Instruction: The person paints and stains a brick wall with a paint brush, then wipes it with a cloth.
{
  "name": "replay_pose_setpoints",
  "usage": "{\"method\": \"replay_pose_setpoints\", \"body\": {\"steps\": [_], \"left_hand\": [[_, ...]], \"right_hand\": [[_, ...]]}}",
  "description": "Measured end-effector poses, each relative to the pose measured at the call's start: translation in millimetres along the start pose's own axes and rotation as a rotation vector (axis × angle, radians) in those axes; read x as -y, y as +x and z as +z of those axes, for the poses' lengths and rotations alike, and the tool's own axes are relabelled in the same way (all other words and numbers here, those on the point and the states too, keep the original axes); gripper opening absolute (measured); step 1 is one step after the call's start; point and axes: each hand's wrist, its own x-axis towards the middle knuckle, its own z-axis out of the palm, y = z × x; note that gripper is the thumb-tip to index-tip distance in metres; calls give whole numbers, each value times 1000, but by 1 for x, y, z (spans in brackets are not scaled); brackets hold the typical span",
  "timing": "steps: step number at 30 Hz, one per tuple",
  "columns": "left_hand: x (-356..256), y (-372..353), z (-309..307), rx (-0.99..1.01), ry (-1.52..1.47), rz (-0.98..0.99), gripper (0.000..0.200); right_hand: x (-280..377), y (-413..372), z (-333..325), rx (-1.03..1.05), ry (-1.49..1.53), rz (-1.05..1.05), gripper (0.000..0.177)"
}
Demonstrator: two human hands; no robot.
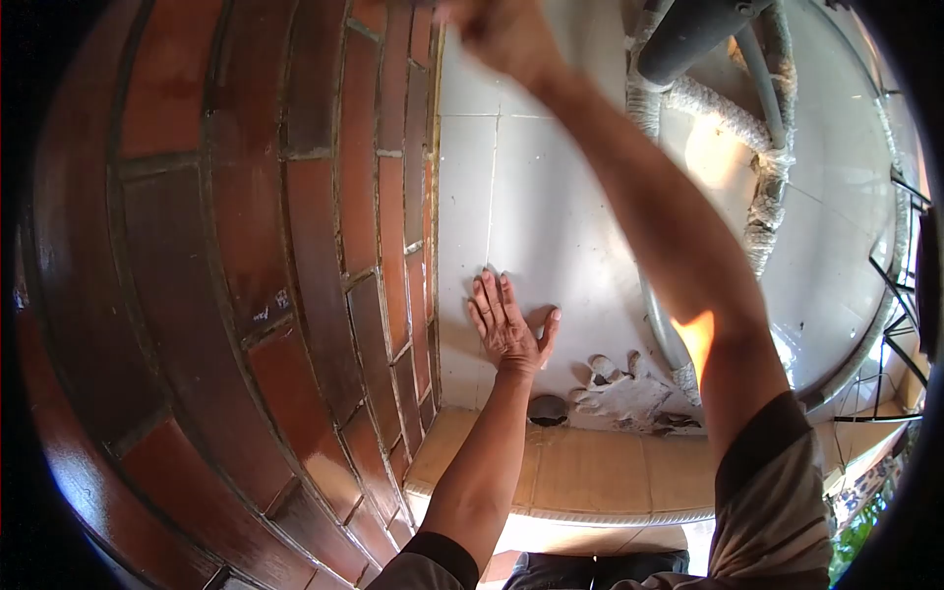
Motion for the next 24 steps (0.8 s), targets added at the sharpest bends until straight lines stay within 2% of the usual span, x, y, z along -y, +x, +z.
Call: {"method": "replay_pose_setpoints", "body": {"steps": [1,3,4,6,8,9,10,11,12,13,14,17,19,20,22,24], "left_hand": [[0,-2,-1,-1,-2,-2,93],[-2,-3,-9,307,151,-82,91],[-1,-2,-13,463,234,-120,90],[-1,-1,-13,336,168,-83,90],[-1,2,-8,196,97,-46,91],[-2,1,-6,129,61,-30,92],[-2,-1,-6,64,28,-16,92],[-3,-1,-6,-6,-4,1,92],[-3,0,-7,23,13,-7,95],[-3,-2,-8,32,20,-9,95],[-2,-2,-6,39,25,-12,96],[-2,2,-8,60,26,-13,95],[-6,1,-14,63,32,-13,93],[-8,4,-17,52,40,0,92],[-12,4,-27,82,-29,-16,86],[-11,-3,-24,87,-1,-31,89]], "right_hand": [[29,-35,5,-47,67,-126,16],[98,-108,-2,65,58,-64,26],[128,-139,-21,227,121,-69,36],[163,-186,-48,272,170,-238,31],[157,-178,-65,218,190,-349,25],[138,-161,-66,139,231,-340,23],[121,-127,-68,57,-14,-298,16],[107,-91,-65,-91,135,-87,7],[85,-50,-66,-131,-35,-148,9],[70,-22,-53,-191,-102,-69,9],[66,-4,-43,-198,16,-39,8],[113,-39,-30,-76,187,-148,10],[156,-113,-43,258,115,-90,24],[174,-154,-48,187,223,-177,35],[191,-177,-64,430,333,-150,34],[174,-158,-73,448,373,-198,27]]}}
